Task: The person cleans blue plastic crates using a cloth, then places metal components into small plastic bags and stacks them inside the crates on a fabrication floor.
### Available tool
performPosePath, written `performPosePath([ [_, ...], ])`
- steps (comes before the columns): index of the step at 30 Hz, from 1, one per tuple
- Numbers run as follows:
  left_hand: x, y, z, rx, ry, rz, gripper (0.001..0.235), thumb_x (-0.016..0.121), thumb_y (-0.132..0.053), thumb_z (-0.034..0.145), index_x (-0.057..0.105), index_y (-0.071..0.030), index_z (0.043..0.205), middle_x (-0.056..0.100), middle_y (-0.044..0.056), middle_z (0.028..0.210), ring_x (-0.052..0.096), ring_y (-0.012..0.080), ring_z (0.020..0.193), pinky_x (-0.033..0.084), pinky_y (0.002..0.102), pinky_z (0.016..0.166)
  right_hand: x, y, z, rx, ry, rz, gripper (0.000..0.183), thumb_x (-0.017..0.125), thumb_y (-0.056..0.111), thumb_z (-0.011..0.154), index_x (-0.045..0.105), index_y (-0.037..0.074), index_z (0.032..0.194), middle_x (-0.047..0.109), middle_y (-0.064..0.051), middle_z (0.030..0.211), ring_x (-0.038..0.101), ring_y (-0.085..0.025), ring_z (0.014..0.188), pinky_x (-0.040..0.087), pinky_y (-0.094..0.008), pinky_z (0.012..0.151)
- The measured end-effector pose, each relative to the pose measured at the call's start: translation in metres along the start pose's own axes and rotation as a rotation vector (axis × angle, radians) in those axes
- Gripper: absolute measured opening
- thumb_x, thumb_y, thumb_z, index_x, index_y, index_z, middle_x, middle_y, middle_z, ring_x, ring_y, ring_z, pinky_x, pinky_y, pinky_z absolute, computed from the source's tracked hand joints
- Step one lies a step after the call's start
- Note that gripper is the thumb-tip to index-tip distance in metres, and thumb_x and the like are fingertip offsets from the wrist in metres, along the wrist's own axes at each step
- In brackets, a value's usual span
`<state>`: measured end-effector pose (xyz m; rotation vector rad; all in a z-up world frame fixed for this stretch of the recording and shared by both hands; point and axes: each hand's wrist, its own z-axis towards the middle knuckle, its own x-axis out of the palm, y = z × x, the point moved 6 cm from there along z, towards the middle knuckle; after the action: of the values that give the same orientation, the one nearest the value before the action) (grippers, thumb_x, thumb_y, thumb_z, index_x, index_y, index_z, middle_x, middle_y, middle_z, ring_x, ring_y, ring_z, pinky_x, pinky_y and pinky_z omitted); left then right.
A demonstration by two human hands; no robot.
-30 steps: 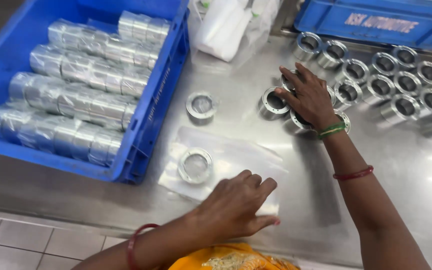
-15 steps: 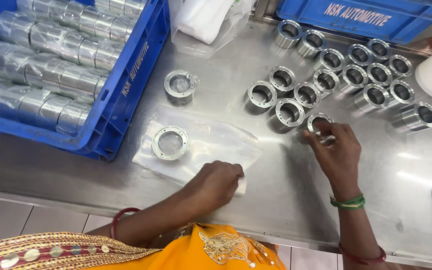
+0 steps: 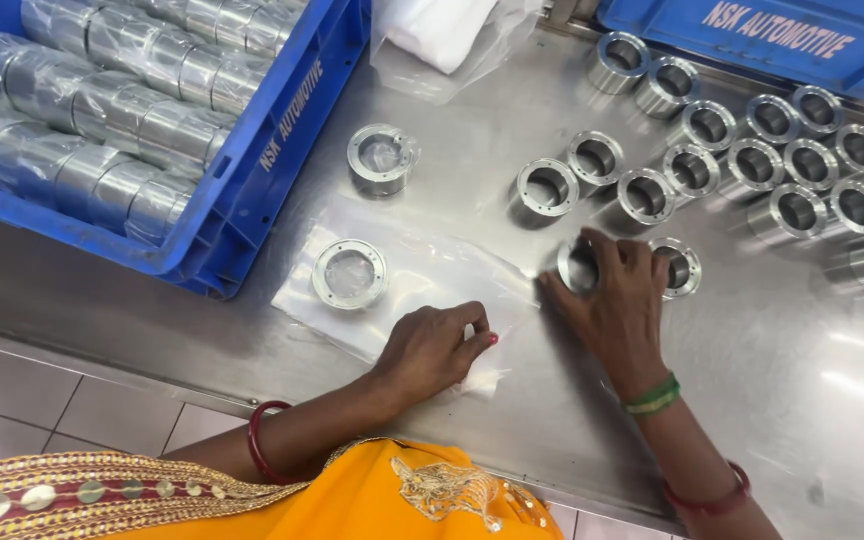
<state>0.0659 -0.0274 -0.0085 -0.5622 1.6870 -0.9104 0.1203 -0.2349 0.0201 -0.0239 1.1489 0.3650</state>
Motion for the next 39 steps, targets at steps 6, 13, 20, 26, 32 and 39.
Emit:
performPosePath([
  [6,0.007,0.012,0.001,0.015,-0.031,-0.011,0.023,0.068,-0.033,0.091,0.077,-0.011,0.091,0.071,0.010,0.067,0.071,0.0298,0.064,0.053,0.042,0.062,-0.020,-0.007,-0.035,0.315,0.132,0.470,0.066,0.086,0.039,0.077,0.062,0.013,0.133,0.069,-0.013,0.120,0.070,-0.021,0.100,0.057,-0.035,0.084],
  [13,-0.007,0.014,0.003,0.128,0.025,-0.050,0.022,0.064,-0.027,0.094,0.076,-0.008,0.093,0.072,0.015,0.070,0.072,0.0321,0.066,0.055,0.043,0.066,0.022,0.037,-0.076,0.570,0.442,1.554,0.077,0.087,0.023,0.073,0.045,0.006,0.135,0.071,-0.015,0.100,0.068,-0.020,0.082,0.056,-0.029,0.064],
  [20,-0.047,-0.025,-0.010,0.442,-0.023,-0.032,0.019,0.057,-0.024,0.103,0.051,-0.006,0.099,0.064,0.016,0.068,0.067,0.0367,0.063,0.048,0.048,0.055,0.040,0.035,-0.082,0.579,0.446,0.705,0.034,0.065,0.030,0.102,0.061,0.004,0.123,0.064,-0.019,0.072,0.056,-0.022,0.059,0.046,-0.032,0.055],
  [26,-0.044,-0.070,-0.003,0.555,0.021,-0.242,0.021,0.053,-0.027,0.107,0.048,-0.007,0.105,0.063,0.012,0.070,0.067,0.0322,0.066,0.050,0.045,0.059,-0.013,0.073,-0.055,0.139,0.134,0.666,0.054,0.087,0.030,0.067,0.065,0.003,0.109,0.066,-0.005,0.086,0.061,-0.012,0.067,0.052,-0.029,0.057],
  [32,-0.060,-0.069,-0.006,0.557,0.060,-0.328,0.027,0.063,-0.030,0.099,0.054,-0.009,0.114,0.066,0.008,0.085,0.067,0.0252,0.073,0.054,0.039,0.067,0.009,0.046,-0.055,0.083,0.149,0.930,0.032,0.080,0.010,0.078,0.068,0.005,0.107,0.071,-0.003,0.100,0.067,-0.011,0.080,0.056,-0.026,0.071],
  [39,-0.018,0.002,0.019,0.352,0.024,0.153,0.046,0.079,-0.027,0.081,0.053,-0.003,0.111,0.064,0.017,0.093,0.063,0.0354,0.094,0.051,0.048,0.082,0.060,0.020,-0.075,0.452,0.292,1.780,0.015,0.068,-0.015,0.089,0.069,-0.001,0.094,0.064,-0.007,0.099,0.060,-0.015,0.085,0.048,-0.028,0.066],
])
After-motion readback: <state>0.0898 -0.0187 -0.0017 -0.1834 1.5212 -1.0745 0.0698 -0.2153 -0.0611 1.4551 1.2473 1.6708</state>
